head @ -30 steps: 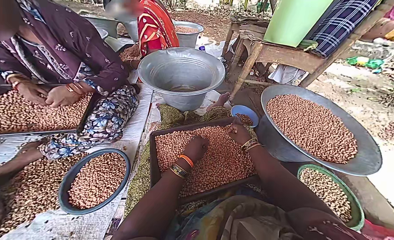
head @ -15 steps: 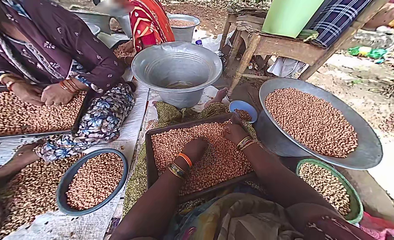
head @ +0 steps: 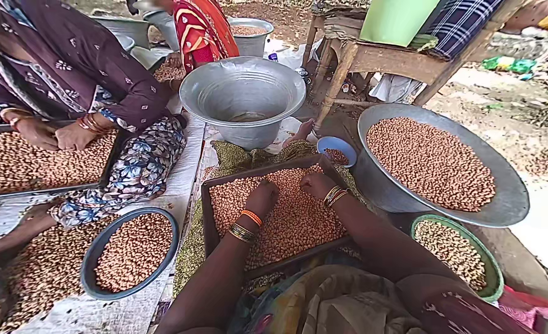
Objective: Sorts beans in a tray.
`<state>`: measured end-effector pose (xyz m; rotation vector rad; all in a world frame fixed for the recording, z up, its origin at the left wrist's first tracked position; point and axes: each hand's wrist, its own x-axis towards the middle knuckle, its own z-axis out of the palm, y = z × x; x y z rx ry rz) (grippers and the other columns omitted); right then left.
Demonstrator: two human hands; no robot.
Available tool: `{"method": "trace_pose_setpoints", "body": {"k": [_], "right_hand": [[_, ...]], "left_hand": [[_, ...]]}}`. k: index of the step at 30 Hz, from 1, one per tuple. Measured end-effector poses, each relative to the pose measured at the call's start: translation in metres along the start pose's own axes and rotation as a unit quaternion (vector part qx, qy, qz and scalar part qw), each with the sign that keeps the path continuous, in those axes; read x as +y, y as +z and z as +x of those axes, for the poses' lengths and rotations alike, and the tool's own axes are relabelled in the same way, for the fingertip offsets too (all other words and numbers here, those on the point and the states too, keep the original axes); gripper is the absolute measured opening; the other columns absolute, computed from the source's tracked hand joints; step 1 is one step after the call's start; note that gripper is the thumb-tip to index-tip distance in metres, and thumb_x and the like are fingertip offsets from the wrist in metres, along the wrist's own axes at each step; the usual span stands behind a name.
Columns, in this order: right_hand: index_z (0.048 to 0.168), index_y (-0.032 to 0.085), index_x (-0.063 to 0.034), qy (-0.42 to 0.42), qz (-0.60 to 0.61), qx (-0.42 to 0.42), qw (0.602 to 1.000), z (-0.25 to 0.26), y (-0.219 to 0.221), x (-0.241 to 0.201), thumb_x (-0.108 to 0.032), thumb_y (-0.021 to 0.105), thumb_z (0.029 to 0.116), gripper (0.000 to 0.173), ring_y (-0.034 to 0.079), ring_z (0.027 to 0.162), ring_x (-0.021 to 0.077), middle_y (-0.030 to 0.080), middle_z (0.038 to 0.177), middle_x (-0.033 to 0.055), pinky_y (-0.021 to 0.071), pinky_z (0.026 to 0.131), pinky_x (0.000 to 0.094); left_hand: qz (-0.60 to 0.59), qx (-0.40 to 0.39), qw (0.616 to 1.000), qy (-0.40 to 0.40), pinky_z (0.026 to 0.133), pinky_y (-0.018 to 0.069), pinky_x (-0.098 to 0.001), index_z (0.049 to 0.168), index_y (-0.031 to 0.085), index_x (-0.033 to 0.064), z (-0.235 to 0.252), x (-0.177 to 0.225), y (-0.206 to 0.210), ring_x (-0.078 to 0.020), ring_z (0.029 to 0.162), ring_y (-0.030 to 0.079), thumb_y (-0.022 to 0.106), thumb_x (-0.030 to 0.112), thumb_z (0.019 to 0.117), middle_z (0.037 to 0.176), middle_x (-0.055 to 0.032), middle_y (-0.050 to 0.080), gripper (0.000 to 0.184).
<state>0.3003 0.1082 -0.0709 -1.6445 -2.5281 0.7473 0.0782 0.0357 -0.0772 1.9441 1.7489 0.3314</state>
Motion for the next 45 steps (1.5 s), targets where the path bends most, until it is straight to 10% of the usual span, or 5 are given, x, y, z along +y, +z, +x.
{"method": "trace_pose_setpoints", "body": {"k": [5, 14, 20, 26, 45], "right_hand": [[0.124, 0.065, -0.0108, 0.056, 0.437, 0.256, 0.860, -0.008, -0.018, 0.033, -0.030, 0.051, 0.1095, 0.028, 0.038, 0.053, 0.0055, 0.047, 0.072, -0.0029, 0.0363, 0.051, 0.0240], [0.138, 0.058, 0.0076, 0.148, 0.003, 0.009, 0.989, -0.027, -0.009, -0.006, -0.001, 0.050, 0.1018, 0.038, 0.056, 0.133, 0.0431, 0.059, 0.138, 0.0309, 0.0416, 0.113, 0.0569], [0.150, 0.049, -0.0056, 0.016, 0.233, 0.014, 0.972, -0.019, -0.012, 0.000, -0.007, 0.045, 0.1090, 0.042, 0.054, 0.068, 0.0130, 0.069, 0.107, 0.0149, 0.0480, 0.067, 0.0321], [0.111, 0.071, 0.0067, 0.031, 0.002, -0.069, 0.997, -0.056, -0.027, 0.023, -0.011, 0.071, 0.0937, 0.024, 0.065, 0.104, 0.0363, 0.069, 0.109, 0.0241, 0.0484, 0.099, 0.0561], [0.116, 0.072, 0.0037, 0.017, 0.055, -0.083, 0.995, -0.060, -0.011, 0.021, -0.005, 0.061, 0.0967, 0.024, 0.066, 0.106, 0.0339, 0.070, 0.113, 0.0230, 0.0487, 0.098, 0.0528]], "left_hand": [[0.000, -0.010, 1.000, 0.010, 0.102, 0.0517, -0.0553, 0.119, 0.070, 0.0031, 0.000, 0.000, 0.002, -0.0348, 0.120, 0.065, 0.055, 0.016, 0.1028, 0.135, -0.0184, 0.062, 0.025], [0.009, -0.025, 0.999, 0.025, 0.103, 0.0509, -0.0555, 0.121, 0.070, 0.0050, 0.001, 0.002, 0.003, -0.0329, 0.122, 0.064, 0.056, 0.018, 0.1032, 0.134, -0.0171, 0.063, 0.026], [-0.022, -0.001, 0.998, 0.063, 0.104, 0.0502, -0.0559, 0.120, 0.071, 0.0047, 0.003, -0.013, 0.006, -0.0329, 0.121, 0.065, 0.057, 0.016, 0.1017, 0.131, -0.0174, 0.066, 0.025], [-0.021, 0.004, 0.997, 0.080, 0.104, 0.0512, -0.0530, 0.117, 0.072, 0.0047, 0.001, -0.017, 0.008, -0.0308, 0.121, 0.065, 0.058, 0.016, 0.1010, 0.131, -0.0166, 0.065, 0.024], [-0.034, -0.002, 0.996, 0.085, 0.106, 0.0501, -0.0529, 0.118, 0.072, 0.0039, 0.001, -0.016, 0.006, -0.0319, 0.123, 0.063, 0.059, 0.014, 0.1001, 0.133, -0.0180, 0.064, 0.024]]}}
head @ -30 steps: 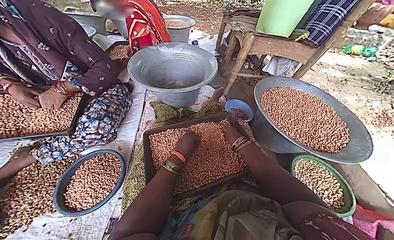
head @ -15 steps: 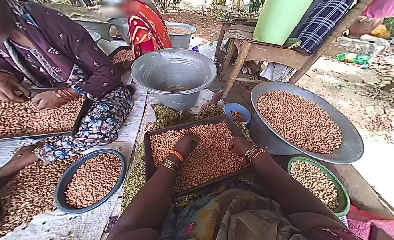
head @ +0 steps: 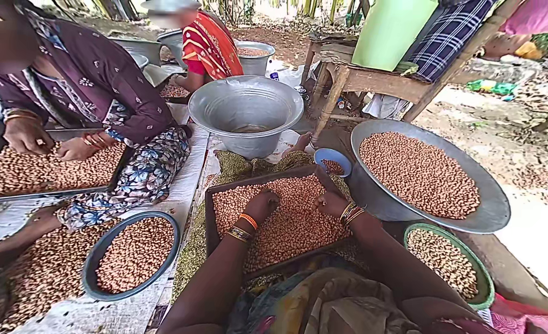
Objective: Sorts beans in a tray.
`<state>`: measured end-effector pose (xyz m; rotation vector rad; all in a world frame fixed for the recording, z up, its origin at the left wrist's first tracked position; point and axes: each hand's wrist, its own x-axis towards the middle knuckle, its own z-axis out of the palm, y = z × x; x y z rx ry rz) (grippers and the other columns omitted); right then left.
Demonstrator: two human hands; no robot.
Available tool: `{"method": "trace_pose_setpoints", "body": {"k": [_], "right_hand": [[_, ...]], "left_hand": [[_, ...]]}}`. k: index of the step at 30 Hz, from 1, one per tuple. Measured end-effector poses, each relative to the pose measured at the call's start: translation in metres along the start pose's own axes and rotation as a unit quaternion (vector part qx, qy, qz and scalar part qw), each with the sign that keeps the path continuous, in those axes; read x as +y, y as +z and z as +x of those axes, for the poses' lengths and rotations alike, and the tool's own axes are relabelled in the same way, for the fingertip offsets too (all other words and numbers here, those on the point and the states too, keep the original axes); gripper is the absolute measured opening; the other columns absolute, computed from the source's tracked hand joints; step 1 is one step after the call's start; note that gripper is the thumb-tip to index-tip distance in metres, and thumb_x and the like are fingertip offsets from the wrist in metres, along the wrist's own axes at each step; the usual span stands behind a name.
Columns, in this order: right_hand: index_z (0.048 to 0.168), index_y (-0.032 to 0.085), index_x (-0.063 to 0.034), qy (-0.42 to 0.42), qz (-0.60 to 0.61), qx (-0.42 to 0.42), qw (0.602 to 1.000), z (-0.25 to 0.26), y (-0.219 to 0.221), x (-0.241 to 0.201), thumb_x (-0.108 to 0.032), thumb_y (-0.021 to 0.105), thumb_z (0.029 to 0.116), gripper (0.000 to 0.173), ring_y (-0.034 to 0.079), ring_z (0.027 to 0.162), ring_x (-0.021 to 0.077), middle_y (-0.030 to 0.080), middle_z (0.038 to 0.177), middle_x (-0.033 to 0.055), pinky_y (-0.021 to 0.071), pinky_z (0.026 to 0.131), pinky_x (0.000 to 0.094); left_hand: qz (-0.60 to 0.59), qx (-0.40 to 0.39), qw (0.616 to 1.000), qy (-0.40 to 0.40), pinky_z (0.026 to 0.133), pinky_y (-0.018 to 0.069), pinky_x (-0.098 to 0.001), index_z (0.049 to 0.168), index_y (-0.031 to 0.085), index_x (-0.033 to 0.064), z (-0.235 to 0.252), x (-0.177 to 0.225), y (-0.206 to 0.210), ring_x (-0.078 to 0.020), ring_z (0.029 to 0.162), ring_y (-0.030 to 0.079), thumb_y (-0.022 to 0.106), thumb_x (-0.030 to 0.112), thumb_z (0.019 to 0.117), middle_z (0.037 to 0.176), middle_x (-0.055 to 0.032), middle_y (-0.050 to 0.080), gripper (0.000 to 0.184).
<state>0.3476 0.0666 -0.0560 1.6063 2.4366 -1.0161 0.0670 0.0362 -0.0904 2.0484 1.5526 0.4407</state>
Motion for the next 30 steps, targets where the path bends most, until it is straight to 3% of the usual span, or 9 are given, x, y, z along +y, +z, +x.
{"method": "trace_pose_setpoints", "body": {"k": [2, 6, 11, 14, 22, 25, 26, 28, 30], "right_hand": [[0.115, 0.073, 0.0032, -0.002, -0.033, 0.003, 0.999, 0.003, 0.003, 0.004, -0.007, 0.064, 0.0958, 0.023, 0.067, 0.104, 0.0348, 0.071, 0.108, 0.0224, 0.0486, 0.098, 0.0536], [0.119, 0.072, 0.0004, 0.014, -0.082, -0.014, 0.996, 0.001, 0.009, -0.002, -0.010, 0.067, 0.0966, 0.025, 0.067, 0.104, 0.0355, 0.071, 0.111, 0.0220, 0.0500, 0.098, 0.0544], [0.119, 0.071, -0.0010, 0.018, -0.128, -0.021, 0.991, 0.002, 0.014, -0.011, -0.010, 0.065, 0.0967, 0.025, 0.065, 0.114, 0.0386, 0.069, 0.120, 0.0231, 0.0483, 0.101, 0.0583], [0.120, 0.070, -0.0018, 0.052, -0.148, -0.026, 0.987, -0.001, 0.017, -0.020, -0.012, 0.062, 0.0990, 0.025, 0.062, 0.123, 0.0396, 0.067, 0.127, 0.0234, 0.0479, 0.103, 0.0605], [0.127, 0.067, 0.0000, 0.061, -0.172, -0.008, 0.983, -0.001, 0.024, -0.021, -0.011, 0.049, 0.1051, 0.030, 0.061, 0.125, 0.0442, 0.063, 0.132, 0.0262, 0.0489, 0.102, 0.0635], [0.120, 0.069, 0.0043, 0.055, -0.020, 0.028, 0.998, 0.001, 0.009, -0.008, -0.019, 0.056, 0.1055, 0.030, 0.065, 0.114, 0.0355, 0.068, 0.119, 0.0247, 0.0477, 0.103, 0.0549], [0.118, 0.068, 0.0059, 0.064, 0.070, 0.058, 0.994, 0.002, 0.002, -0.007, -0.020, 0.060, 0.1045, 0.030, 0.065, 0.100, 0.0285, 0.069, 0.110, 0.0215, 0.0502, 0.095, 0.0470], [0.112, 0.063, 0.0041, 0.063, 0.268, 0.097, 0.956, 0.005, -0.009, -0.008, -0.015, 0.060, 0.1046, 0.021, 0.057, 0.068, 0.0096, 0.062, 0.086, 0.0070, 0.0504, 0.067, 0.0258], [0.113, 0.058, 0.0023, 0.034, 0.376, 0.067, 0.924, 0.012, -0.017, -0.012, -0.008, 0.053, 0.1067, 0.013, 0.059, 0.065, 0.0075, 0.061, 0.083, 0.0038, 0.0520, 0.064, 0.0237]], "left_hand": [[0.001, -0.001, 1.000, 0.000, 0.105, 0.0502, -0.0536, 0.118, 0.072, 0.0040, 0.000, 0.000, 0.000, -0.0321, 0.123, 0.063, 0.059, 0.014, 0.1001, 0.132, -0.0177, 0.065, 0.024], [-0.002, -0.010, 1.000, -0.001, 0.105, 0.0500, -0.0533, 0.118, 0.072, 0.0034, 0.000, -0.002, 0.001, -0.0320, 0.122, 0.064, 0.058, 0.014, 0.1006, 0.130, -0.0177, 0.066, 0.025], [-0.002, -0.004, 1.000, 0.009, 0.104, 0.0507, -0.0530, 0.116, 0.072, 0.0022, 0.003, -0.005, 0.002, -0.0321, 0.118, 0.065, 0.059, 0.015, 0.1007, 0.125, -0.0177, 0.068, 0.024], [0.002, -0.007, 1.000, 0.003, 0.102, 0.0514, -0.0536, 0.115, 0.072, 0.0025, 0.002, -0.003, 0.002, -0.0320, 0.117, 0.066, 0.059, 0.015, 0.1012, 0.125, -0.0174, 0.067, 0.023], [0.005, 0.000, 1.000, 0.008, 0.102, 0.0521, -0.0529, 0.114, 0.073, 0.0026, 0.001, -0.002, 0.003, -0.0315, 0.115, 0.067, 0.059, 0.014, 0.1008, 0.123, -0.0171, 0.069, 0.022], [0.002, -0.004, 1.000, 0.007, 0.103, 0.0513, -0.0531, 0.114, 0.073, 0.0013, 0.002, -0.001, 0.002, -0.0325, 0.116, 0.066, 0.059, 0.014, 0.1012, 0.124, -0.0184, 0.068, 0.023], [0.000, -0.007, 1.000, 0.004, 0.103, 0.0509, -0.0532, 0.115, 0.072, 0.0013, 0.002, -0.001, 0.001, -0.0327, 0.117, 0.066, 0.059, 0.014, 0.1013, 0.125, -0.0186, 0.067, 0.023], [-0.001, -0.010, 1.000, 0.001, 0.104, 0.0508, -0.0533, 0.116, 0.072, 0.0016, 0.004, -0.002, 0.002, -0.0325, 0.118, 0.065, 0.058, 0.014, 0.1012, 0.126, -0.0182, 0.067, 0.024], [0.006, -0.015, 1.000, -0.003, 0.104, 0.0508, -0.0529, 0.116, 0.072, 0.0026, 0.005, -0.001, 0.002, -0.0316, 0.118, 0.065, 0.058, 0.015, 0.1013, 0.127, -0.0172, 0.067, 0.024]]}}
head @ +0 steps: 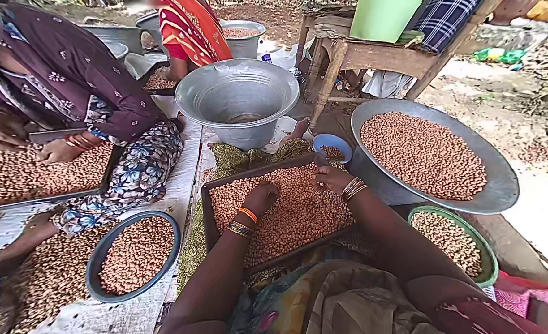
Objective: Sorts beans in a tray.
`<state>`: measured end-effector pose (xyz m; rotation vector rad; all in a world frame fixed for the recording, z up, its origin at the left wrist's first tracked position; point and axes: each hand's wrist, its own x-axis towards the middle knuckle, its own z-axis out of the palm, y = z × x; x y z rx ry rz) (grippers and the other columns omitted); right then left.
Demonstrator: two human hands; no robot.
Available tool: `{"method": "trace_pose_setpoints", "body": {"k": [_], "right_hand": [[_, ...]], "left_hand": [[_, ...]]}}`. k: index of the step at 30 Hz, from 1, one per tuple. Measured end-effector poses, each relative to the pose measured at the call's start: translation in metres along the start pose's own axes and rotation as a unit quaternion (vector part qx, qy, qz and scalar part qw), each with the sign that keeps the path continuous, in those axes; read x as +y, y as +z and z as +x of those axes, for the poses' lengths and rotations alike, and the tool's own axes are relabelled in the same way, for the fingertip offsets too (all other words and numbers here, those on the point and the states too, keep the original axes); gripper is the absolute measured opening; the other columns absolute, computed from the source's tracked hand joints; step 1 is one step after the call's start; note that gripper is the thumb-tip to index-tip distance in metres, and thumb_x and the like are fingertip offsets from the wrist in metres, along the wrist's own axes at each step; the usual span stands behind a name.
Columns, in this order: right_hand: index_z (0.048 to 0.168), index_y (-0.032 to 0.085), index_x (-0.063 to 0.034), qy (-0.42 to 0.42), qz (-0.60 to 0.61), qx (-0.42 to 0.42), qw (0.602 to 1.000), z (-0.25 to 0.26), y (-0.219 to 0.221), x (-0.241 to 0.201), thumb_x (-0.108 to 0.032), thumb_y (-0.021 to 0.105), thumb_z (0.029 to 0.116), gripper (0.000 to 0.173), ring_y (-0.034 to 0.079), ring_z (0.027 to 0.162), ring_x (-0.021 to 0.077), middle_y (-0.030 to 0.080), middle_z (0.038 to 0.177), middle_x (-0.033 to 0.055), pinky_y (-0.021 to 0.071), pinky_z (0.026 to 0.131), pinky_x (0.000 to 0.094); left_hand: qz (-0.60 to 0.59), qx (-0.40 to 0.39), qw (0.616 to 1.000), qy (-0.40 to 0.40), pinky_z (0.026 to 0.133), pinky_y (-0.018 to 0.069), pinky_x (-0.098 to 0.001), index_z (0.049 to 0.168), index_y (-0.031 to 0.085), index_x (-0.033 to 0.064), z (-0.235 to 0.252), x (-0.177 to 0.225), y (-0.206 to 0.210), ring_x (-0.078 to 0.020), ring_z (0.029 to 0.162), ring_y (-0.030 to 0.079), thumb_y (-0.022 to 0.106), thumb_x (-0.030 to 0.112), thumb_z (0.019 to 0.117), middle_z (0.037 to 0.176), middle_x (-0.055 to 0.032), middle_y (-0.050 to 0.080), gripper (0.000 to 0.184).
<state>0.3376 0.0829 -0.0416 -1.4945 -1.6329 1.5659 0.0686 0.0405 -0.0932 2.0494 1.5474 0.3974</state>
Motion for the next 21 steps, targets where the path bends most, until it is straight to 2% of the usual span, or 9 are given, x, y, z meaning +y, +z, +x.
{"method": "trace_pose_setpoints", "body": {"k": [3, 5, 7, 9, 10, 12, 14, 17, 21], "right_hand": [[0.124, 0.062, 0.0016, 0.002, -0.210, -0.016, 0.978, 0.013, 0.009, -0.012, -0.003, 0.046, 0.1070, 0.023, 0.056, 0.071, 0.0120, 0.063, 0.093, 0.0097, 0.0482, 0.067, 0.0284], [0.129, 0.063, 0.0040, 0.034, -0.374, -0.009, 0.927, 0.018, 0.023, -0.012, -0.008, 0.045, 0.1075, 0.031, 0.065, 0.109, 0.0336, 0.066, 0.122, 0.0248, 0.0497, 0.097, 0.0502], [0.136, 0.058, 0.0054, 0.061, -0.462, -0.048, 0.884, 0.022, 0.035, -0.005, -0.012, 0.043, 0.1084, 0.036, 0.057, 0.132, 0.0432, 0.059, 0.138, 0.0300, 0.0425, 0.110, 0.0602], [0.129, 0.060, 0.0092, 0.040, -0.504, -0.134, 0.853, 0.020, 0.035, 0.001, -0.012, 0.046, 0.1078, 0.034, 0.058, 0.126, 0.0484, 0.061, 0.131, 0.0338, 0.0433, 0.106, 0.0649], [0.121, 0.063, 0.0116, 0.016, -0.498, -0.198, 0.844, 0.018, 0.030, 0.001, -0.011, 0.049, 0.1072, 0.030, 0.061, 0.114, 0.0483, 0.063, 0.120, 0.0345, 0.0448, 0.099, 0.0643], [0.117, 0.067, 0.0058, -0.023, -0.445, -0.300, 0.843, 0.016, 0.016, 0.005, -0.014, 0.055, 0.1069, 0.025, 0.061, 0.081, 0.0276, 0.067, 0.096, 0.0203, 0.0505, 0.077, 0.0472], [0.117, 0.067, 0.0010, -0.029, -0.356, -0.306, 0.882, 0.015, 0.008, 0.008, -0.015, 0.055, 0.1068, 0.022, 0.048, 0.061, 0.0078, 0.061, 0.081, 0.0048, 0.0431, 0.060, 0.0272], [0.126, 0.064, 0.0000, -0.046, -0.307, -0.210, 0.927, 0.021, 0.019, 0.007, -0.016, 0.056, 0.1066, 0.026, 0.054, 0.069, 0.0136, 0.064, 0.094, 0.0115, 0.0489, 0.068, 0.0331], [0.142, 0.057, -0.0045, -0.084, -0.390, -0.194, 0.896, 0.026, 0.044, 0.006, -0.010, 0.053, 0.1057, 0.037, 0.065, 0.097, 0.0332, 0.065, 0.122, 0.0243, 0.0522, 0.088, 0.0502]], "left_hand": [[0.005, -0.005, 1.000, 0.005, 0.105, 0.0503, -0.0522, 0.117, 0.072, 0.0028, 0.000, 0.001, -0.001, -0.0313, 0.120, 0.065, 0.058, 0.016, 0.1016, 0.128, -0.0174, 0.066, 0.024], [-0.002, 0.003, 1.000, 0.010, 0.104, 0.0503, -0.0510, 0.115, 0.072, 0.0020, -0.001, 0.002, -0.002, -0.0315, 0.119, 0.064, 0.059, 0.015, 0.1009, 0.127, -0.0180, 0.066, 0.023], [-0.004, 0.013, 1.000, 0.009, 0.106, 0.0497, -0.0508, 0.115, 0.072, 0.0015, -0.003, 0.004, -0.004, -0.0322, 0.121, 0.064, 0.059, 0.013, 0.0999, 0.128, -0.0190, 0.066, 0.023], [0.004, 0.013, 1.000, 0.000, 0.106, 0.0497, -0.0511, 0.116, 0.072, 0.0023, -0.004, 0.006, -0.003, -0.0322, 0.123, 0.063, 0.058, 0.013, 0.1006, 0.131, -0.0188, 0.065, 0.024], [0.007, 0.012, 1.000, -0.004, 0.106, 0.0496, -0.0518, 0.118, 0.072, 0.0025, -0.005, 0.008, -0.002, -0.0326, 0.124, 0.063, 0.057, 0.013, 0.1013, 0.133, -0.0188, 0.064, 0.025], [0.018, 0.014, 1.000, -0.012, 0.107, 0.0494, -0.0526, 0.122, 0.071, 0.0047, -0.003, 0.011, 0.000, -0.0324, 0.126, 0.062, 0.054, 0.014, 0.1033, 0.135, -0.0177, 0.064, 0.028], [0.045, 0.010, 0.999, -0.018, 0.105, 0.0505, -0.0543, 0.129, 0.070, 0.0094, -0.001, 0.017, 0.002, -0.0332, 0.126, 0.063, 0.051, 0.016, 0.1050, 0.137, -0.0165, 0.063, 0.032], [0.088, -0.026, 0.995, -0.032, 0.102, 0.0515, -0.0589, 0.137, 0.065, 0.0119, 0.002, 0.029, 0.007, -0.0380, 0.124, 0.063, 0.047, 0.019, 0.1077, 0.141, -0.0183, 0.060, 0.035], [0.116, -0.044, 0.991, -0.051, 0.099, 0.0522, -0.0601, 0.135, 0.065, 0.0090, 0.005, 0.036, 0.011, -0.0394, 0.121, 0.064, 0.045, 0.019, 0.1092, 0.140, -0.0181, 0.060, 0.034]]}}
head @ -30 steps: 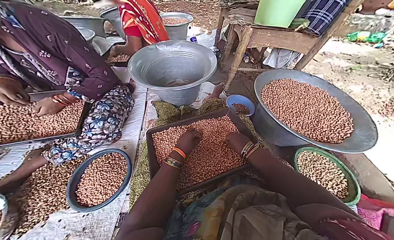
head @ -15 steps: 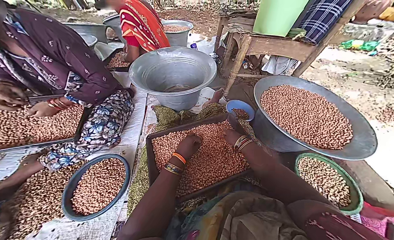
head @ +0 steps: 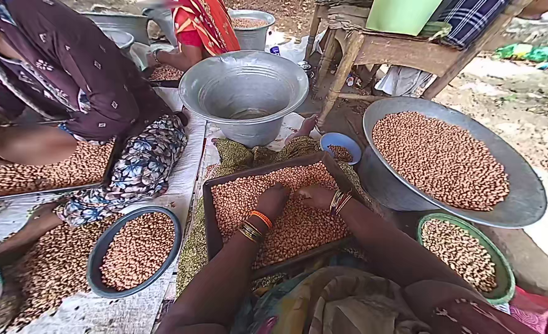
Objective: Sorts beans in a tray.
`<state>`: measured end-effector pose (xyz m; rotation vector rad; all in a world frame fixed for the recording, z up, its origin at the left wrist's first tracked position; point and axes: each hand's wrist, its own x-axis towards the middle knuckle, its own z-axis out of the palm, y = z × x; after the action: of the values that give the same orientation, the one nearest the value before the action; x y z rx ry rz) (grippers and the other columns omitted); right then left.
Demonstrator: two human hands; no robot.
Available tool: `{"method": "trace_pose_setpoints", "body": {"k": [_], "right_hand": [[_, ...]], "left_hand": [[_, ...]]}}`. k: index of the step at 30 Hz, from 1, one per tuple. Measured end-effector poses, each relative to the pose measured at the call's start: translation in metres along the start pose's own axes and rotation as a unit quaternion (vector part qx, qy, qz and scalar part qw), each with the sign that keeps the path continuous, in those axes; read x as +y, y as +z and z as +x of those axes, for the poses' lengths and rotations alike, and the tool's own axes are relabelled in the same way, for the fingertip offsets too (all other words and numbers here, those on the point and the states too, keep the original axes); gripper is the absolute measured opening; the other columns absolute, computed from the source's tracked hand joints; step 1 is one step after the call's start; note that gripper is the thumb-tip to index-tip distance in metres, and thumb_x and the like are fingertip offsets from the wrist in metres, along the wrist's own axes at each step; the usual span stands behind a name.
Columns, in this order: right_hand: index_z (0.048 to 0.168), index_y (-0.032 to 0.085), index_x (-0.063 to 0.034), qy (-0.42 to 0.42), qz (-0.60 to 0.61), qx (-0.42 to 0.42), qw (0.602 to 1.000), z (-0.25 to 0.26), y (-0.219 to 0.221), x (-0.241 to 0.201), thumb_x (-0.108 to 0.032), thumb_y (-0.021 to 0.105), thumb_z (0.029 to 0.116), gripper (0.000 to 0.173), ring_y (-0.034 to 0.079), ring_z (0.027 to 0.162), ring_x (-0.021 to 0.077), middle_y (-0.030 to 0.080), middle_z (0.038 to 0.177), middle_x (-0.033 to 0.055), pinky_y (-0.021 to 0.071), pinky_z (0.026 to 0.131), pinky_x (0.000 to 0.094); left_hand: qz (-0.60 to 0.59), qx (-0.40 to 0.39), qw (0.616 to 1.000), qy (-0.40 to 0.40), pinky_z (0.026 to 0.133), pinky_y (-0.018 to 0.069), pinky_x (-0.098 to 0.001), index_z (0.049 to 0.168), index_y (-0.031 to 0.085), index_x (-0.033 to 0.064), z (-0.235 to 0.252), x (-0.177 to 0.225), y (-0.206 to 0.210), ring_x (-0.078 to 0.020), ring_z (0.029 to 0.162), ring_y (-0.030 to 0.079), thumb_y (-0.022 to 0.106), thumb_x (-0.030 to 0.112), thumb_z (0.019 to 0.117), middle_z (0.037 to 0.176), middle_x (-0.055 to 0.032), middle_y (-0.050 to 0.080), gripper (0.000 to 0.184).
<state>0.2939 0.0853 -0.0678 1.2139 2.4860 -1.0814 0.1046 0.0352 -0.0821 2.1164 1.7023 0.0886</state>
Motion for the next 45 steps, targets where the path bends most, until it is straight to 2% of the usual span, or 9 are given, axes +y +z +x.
{"method": "trace_pose_setpoints", "body": {"k": [2, 7, 12, 18, 22, 29, 35, 42, 45], "right_hand": [[0.148, 0.053, -0.0083, 0.074, -0.067, 0.015, 0.995, -0.001, -0.001, -0.006, -0.008, 0.050, 0.1057, 0.042, 0.060, 0.128, 0.0434, 0.059, 0.141, 0.0259, 0.0454, 0.107, 0.0617], [0.143, 0.056, -0.0083, 0.195, -0.022, 0.138, 0.971, -0.018, -0.017, 0.011, -0.011, 0.051, 0.1052, 0.038, 0.064, 0.121, 0.0425, 0.066, 0.129, 0.0253, 0.0489, 0.102, 0.0618], [0.109, 0.071, 0.0041, -0.011, 0.059, 0.038, 0.997, -0.029, -0.017, 0.027, -0.008, 0.068, 0.0942, 0.019, 0.063, 0.092, 0.0243, 0.070, 0.101, 0.0171, 0.0484, 0.089, 0.0478], [0.116, 0.064, -0.0009, -0.005, 0.307, 0.067, 0.949, -0.021, 0.000, 0.000, -0.019, 0.055, 0.1069, 0.022, 0.050, 0.061, 0.0021, 0.056, 0.079, -0.0035, 0.0444, 0.058, 0.0197], [0.107, 0.065, -0.0047, -0.029, 0.438, 0.072, 0.896, -0.018, 0.011, -0.009, -0.017, 0.055, 0.1065, 0.015, 0.054, 0.059, 0.0016, 0.059, 0.075, -0.0066, 0.0462, 0.056, 0.0173], [0.101, 0.063, -0.0039, 0.009, 0.404, 0.098, 0.909, -0.016, 0.005, -0.004, -0.015, 0.056, 0.1061, 0.015, 0.052, 0.060, 0.0018, 0.058, 0.076, -0.0053, 0.0453, 0.058, 0.0184], [0.086, 0.057, -0.0124, 0.042, 0.637, 0.446, 0.628, -0.014, -0.026, 0.038, -0.037, 0.038, 0.1130, 0.041, 0.037, 0.044, 0.0050, 0.044, 0.059, -0.0058, 0.0349, 0.044, 0.0197], [0.115, 0.067, -0.0008, 0.084, 0.278, 0.219, 0.932, -0.027, -0.021, 0.034, -0.019, 0.058, 0.1056, 0.022, 0.048, 0.060, 0.0054, 0.057, 0.080, 0.0013, 0.0438, 0.058, 0.0232], [0.112, 0.072, 0.0030, 0.120, 0.091, 0.198, 0.968, -0.025, -0.026, 0.031, -0.015, 0.065, 0.0984, 0.023, 0.065, 0.096, 0.0260, 0.070, 0.106, 0.0186, 0.0509, 0.092, 0.0455]], "left_hand": [[0.004, -0.002, 1.000, -0.007, 0.098, 0.0525, -0.0601, 0.132, 0.065, 0.0077, 0.001, 0.001, 0.000, -0.0388, 0.120, 0.065, 0.045, 0.018, 0.1090, 0.140, -0.0173, 0.060, 0.032], [-0.119, 0.040, 0.992, 0.004, 0.107, 0.0495, -0.0493, 0.128, 0.067, 0.0020, -0.004, -0.012, -0.004, -0.0300, 0.121, 0.065, 0.050, 0.020, 0.1079, 0.131, -0.0168, 0.066, 0.032], [-0.506, 0.160, 0.848, -0.019, 0.054, 0.0400, -0.0195, 0.099, 0.063, -0.0005, 0.000, -0.036, 0.002, -0.0025, 0.055, 0.046, 0.056, 0.012, 0.1056, 0.072, 0.0016, 0.056, 0.016], [-0.528, 0.138, 0.831, 0.108, 0.055, 0.0382, -0.0151, 0.100, 0.067, 0.0044, -0.005, -0.023, 0.007, 0.0037, 0.059, 0.045, 0.055, 0.009, 0.1029, 0.079, 0.0083, 0.060, 0.014], [-0.499, 0.150, 0.835, 0.179, 0.088, 0.0547, -0.0248, 0.102, 0.070, -0.0019, -0.003, -0.015, 0.018, -0.0067, 0.096, 0.063, 0.060, 0.002, 0.0976, 0.105, -0.0049, 0.064, 0.012], [-0.407, 0.133, 0.896, 0.121, 0.075, 0.0511, -0.0232, 0.120, 0.062, -0.0034, -0.005, -0.016, 0.010, -0.0069, 0.082, 0.059, 0.061, 0.005, 0.0978, 0.106, -0.0074, 0.064, 0.024], [-0.145, 0.055, 0.986, 0.067, 0.106, 0.0491, -0.0487, 0.114, 0.071, -0.0020, -0.012, -0.029, -0.018, -0.0307, 0.117, 0.065, 0.058, 0.013, 0.1013, 0.121, -0.0195, 0.069, 0.024], [-0.011, -0.095, 0.994, 0.048, 0.099, 0.0490, -0.0664, 0.116, 0.071, 0.0014, -0.012, -0.026, -0.019, -0.0408, 0.119, 0.064, 0.059, 0.015, 0.1004, 0.125, -0.0213, 0.067, 0.024], [0.007, -0.050, 0.998, -0.029, 0.100, 0.0507, -0.0623, 0.123, 0.069, 0.0038, -0.013, -0.024, -0.026, -0.0391, 0.122, 0.063, 0.053, 0.016, 0.1040, 0.136, -0.0199, 0.062, 0.027]]}}
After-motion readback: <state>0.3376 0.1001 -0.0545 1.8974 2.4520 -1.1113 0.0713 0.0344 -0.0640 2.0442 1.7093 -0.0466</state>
